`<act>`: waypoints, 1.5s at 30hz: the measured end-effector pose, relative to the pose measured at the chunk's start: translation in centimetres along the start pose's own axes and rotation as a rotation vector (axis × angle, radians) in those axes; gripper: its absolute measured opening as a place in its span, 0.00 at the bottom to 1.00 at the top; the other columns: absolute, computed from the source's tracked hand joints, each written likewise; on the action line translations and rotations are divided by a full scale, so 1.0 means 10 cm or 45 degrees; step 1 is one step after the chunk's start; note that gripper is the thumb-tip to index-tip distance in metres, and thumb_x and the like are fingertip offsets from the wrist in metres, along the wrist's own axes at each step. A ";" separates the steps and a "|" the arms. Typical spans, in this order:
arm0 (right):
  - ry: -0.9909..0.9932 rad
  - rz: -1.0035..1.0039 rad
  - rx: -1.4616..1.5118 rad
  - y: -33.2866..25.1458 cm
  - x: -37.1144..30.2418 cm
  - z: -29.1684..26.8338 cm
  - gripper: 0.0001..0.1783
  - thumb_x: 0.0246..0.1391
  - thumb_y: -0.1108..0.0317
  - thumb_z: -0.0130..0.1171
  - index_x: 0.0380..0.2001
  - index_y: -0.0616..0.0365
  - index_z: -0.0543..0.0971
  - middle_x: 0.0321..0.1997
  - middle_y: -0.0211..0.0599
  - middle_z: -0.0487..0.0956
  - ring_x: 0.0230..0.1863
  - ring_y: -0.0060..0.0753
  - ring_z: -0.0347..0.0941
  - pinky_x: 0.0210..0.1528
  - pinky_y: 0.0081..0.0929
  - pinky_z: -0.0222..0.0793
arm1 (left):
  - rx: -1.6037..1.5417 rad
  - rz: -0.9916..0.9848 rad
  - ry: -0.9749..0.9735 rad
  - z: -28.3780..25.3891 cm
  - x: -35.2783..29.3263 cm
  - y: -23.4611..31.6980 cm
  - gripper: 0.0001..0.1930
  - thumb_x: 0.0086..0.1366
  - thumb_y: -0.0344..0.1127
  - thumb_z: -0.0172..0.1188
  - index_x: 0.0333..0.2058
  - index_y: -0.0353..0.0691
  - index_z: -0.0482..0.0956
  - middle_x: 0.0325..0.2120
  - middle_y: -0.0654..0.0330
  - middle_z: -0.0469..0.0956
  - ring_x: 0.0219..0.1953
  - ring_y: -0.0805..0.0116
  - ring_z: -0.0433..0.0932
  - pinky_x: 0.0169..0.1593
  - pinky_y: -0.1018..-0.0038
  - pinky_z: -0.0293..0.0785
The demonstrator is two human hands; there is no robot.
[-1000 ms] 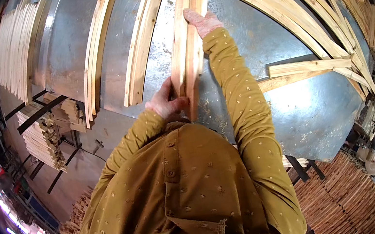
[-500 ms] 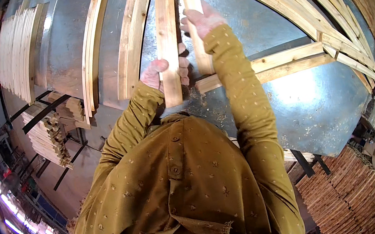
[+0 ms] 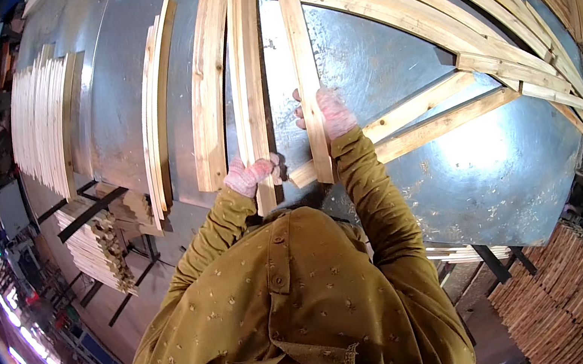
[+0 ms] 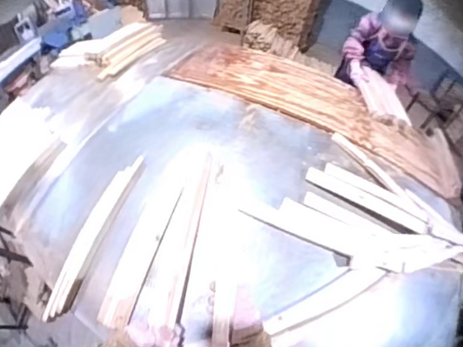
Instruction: The person sorts thin wooden slats on a metal table, picking them up from a pile, inspecting them, and stacking them into a neat pile. The person handles the wood by hand, occasionally passing stacks to a coworker.
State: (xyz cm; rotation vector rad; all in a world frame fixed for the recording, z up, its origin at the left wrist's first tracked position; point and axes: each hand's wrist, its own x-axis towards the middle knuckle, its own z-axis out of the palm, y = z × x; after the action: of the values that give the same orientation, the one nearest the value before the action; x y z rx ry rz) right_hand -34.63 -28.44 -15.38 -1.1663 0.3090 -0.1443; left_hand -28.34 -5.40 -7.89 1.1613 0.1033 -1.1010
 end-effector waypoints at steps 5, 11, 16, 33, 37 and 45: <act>0.726 0.301 -1.223 -0.67 0.14 0.45 0.49 0.49 0.52 0.68 0.70 0.52 0.57 0.52 0.57 0.75 0.56 0.58 0.71 0.63 0.39 0.64 | -0.178 -0.023 -0.201 0.09 0.06 0.51 0.23 0.56 0.32 0.68 0.48 0.34 0.71 0.32 0.53 0.78 0.27 0.59 0.79 0.31 0.64 0.81; 0.540 0.485 -0.995 -0.64 0.40 0.24 0.47 0.54 0.37 0.57 0.63 0.67 0.65 0.62 0.63 0.70 0.63 0.57 0.67 0.66 0.38 0.60 | 0.305 0.084 0.014 -0.18 0.38 0.62 0.20 0.58 0.30 0.67 0.48 0.28 0.73 0.31 0.52 0.80 0.29 0.61 0.80 0.33 0.66 0.80; 0.460 0.363 -0.598 -0.48 0.45 0.06 0.40 0.56 0.43 0.60 0.58 0.68 0.72 0.59 0.56 0.74 0.60 0.49 0.71 0.63 0.33 0.64 | 0.303 -0.050 0.090 -0.08 0.50 0.40 0.23 0.59 0.28 0.66 0.52 0.32 0.70 0.34 0.54 0.79 0.30 0.66 0.78 0.35 0.71 0.79; 0.373 0.023 -0.161 -0.63 0.27 0.65 0.34 0.55 0.70 0.56 0.65 0.63 0.62 0.39 0.31 0.73 0.36 0.21 0.69 0.36 0.22 0.70 | -0.109 0.037 -0.293 -0.06 0.22 0.99 0.35 0.55 0.44 0.69 0.57 0.35 0.68 0.32 0.52 0.80 0.31 0.60 0.82 0.32 0.65 0.82; 0.477 0.120 -0.316 -0.55 0.16 0.62 0.32 0.54 0.69 0.57 0.63 0.60 0.66 0.39 0.29 0.73 0.35 0.21 0.67 0.36 0.22 0.68 | -0.038 0.265 -0.144 -0.28 0.50 1.92 0.29 0.56 0.40 0.70 0.53 0.35 0.71 0.35 0.52 0.81 0.35 0.63 0.82 0.36 0.69 0.82; 0.444 0.047 -0.624 -0.51 0.21 0.63 0.34 0.53 0.71 0.57 0.65 0.56 0.65 0.41 0.29 0.74 0.40 0.22 0.69 0.42 0.23 0.70 | 1.915 -0.065 1.002 -1.70 1.16 3.76 0.30 0.60 0.55 0.57 0.51 0.36 0.76 0.47 0.44 0.79 0.51 0.48 0.78 0.53 0.57 0.74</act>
State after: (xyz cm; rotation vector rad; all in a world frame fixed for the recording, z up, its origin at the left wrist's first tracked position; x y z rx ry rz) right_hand -30.39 -25.44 -8.82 -1.6208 0.7015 -0.2497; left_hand 12.88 -0.79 3.17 2.9104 -0.1303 -0.5701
